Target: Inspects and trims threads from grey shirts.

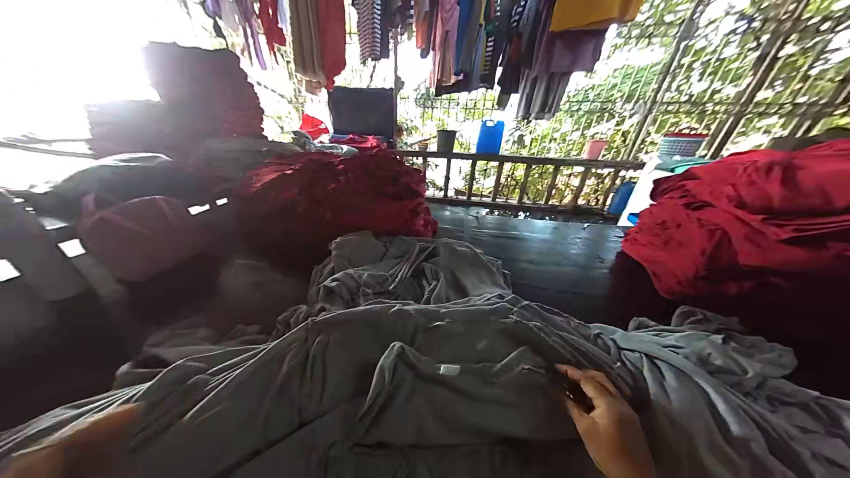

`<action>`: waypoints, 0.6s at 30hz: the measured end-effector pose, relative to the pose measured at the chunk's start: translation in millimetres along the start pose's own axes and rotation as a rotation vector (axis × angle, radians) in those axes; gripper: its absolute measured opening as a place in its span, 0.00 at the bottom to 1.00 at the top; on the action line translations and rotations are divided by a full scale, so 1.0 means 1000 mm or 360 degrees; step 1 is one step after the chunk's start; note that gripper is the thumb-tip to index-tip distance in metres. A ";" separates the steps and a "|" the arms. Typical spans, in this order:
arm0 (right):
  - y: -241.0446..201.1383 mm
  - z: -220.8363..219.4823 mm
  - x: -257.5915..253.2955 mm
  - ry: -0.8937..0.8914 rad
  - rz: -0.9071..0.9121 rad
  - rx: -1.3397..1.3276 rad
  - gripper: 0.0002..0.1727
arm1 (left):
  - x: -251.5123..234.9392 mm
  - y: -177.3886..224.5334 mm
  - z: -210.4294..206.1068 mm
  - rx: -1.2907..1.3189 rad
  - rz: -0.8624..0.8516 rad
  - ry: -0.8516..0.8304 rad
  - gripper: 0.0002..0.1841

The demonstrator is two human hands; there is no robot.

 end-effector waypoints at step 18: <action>0.008 -0.001 -0.060 -0.0172 -0.0456 0.0216 0.15 | -0.040 0.029 -0.173 -0.0417 0.0010 -0.0564 0.17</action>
Point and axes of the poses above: each hand's wrist, its own x-axis away from the middle knuckle, its own z-axis out of the back of the hand, y = z × x, the point moved 3 cm from there along -x, towards the middle knuckle
